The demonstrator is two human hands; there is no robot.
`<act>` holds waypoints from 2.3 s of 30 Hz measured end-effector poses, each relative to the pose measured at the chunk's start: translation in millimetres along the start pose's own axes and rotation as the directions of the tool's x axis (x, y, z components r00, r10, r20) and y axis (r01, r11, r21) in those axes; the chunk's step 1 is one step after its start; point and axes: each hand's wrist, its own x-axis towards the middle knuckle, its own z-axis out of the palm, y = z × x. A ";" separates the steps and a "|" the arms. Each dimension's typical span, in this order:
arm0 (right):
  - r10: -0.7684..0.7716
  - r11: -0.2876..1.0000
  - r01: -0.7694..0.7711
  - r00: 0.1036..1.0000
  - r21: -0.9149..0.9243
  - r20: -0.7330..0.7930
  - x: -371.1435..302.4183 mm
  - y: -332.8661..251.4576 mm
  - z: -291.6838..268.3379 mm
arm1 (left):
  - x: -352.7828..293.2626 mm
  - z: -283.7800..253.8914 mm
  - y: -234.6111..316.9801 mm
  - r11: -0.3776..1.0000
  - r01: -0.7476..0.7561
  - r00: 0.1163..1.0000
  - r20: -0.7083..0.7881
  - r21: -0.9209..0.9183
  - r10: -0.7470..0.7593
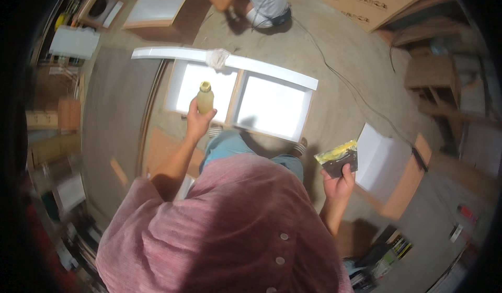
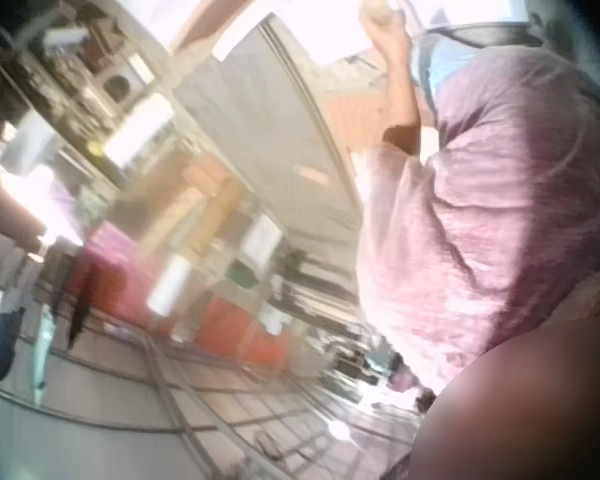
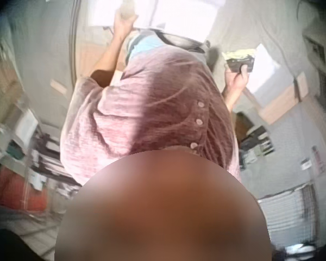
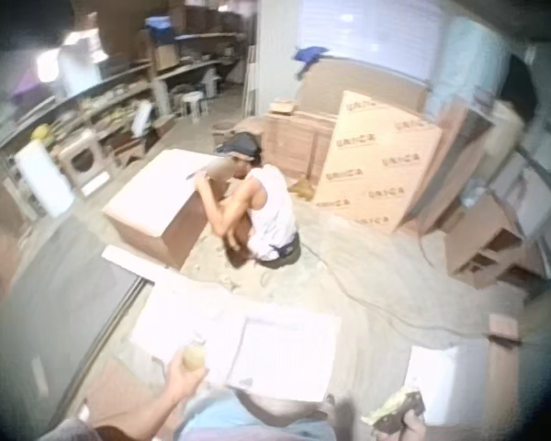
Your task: The person applies glue to the edges of a white cabinet frame and uses a scraper to spread it evenly. They then wipe the surface with a cloth and continue applying glue to other sections of the cabinet.
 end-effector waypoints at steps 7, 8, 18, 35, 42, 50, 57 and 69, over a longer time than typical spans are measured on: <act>0.310 0.915 -0.274 0.947 -0.294 0.080 105.5 -128.6 -55.2 | -101.0 84.4 22.2 0.986 0.097 0.945 -0.297 -0.137 -0.134; 0.324 0.903 -0.268 0.938 -0.336 0.122 122.7 -145.2 -56.9 | -111.1 94.9 34.1 0.975 0.123 0.930 -0.321 -0.186 -0.179; 0.433 0.887 -0.399 0.894 -0.234 0.116 216.5 -93.2 -59.5 | -124.4 147.8 -26.2 0.962 0.120 0.863 -0.453 -0.246 -0.223; 0.785 0.513 -0.527 0.607 -0.678 0.122 518.1 253.5 -206.6 | -30.7 241.7 -318.7 0.978 0.202 0.738 -0.647 -0.060 -0.192; 0.724 0.599 -0.450 0.657 -0.662 0.209 629.3 365.5 -237.0 | 63.8 234.6 -395.2 0.934 0.200 0.814 -0.581 0.296 0.009; 0.678 0.677 -0.432 0.681 -0.596 0.278 656.9 381.4 -263.3 | 144.4 250.1 -400.7 0.787 0.335 0.862 -0.506 0.518 -0.033; 0.614 0.742 -0.366 0.708 -0.562 0.350 650.2 383.6 -267.4 | 198.5 258.3 -387.2 0.636 0.402 0.882 -0.465 0.659 -0.075; 0.581 0.757 -0.347 0.747 -0.554 0.325 641.6 384.5 -260.3 | 243.9 267.8 -388.9 0.542 0.417 0.891 -0.446 0.729 -0.085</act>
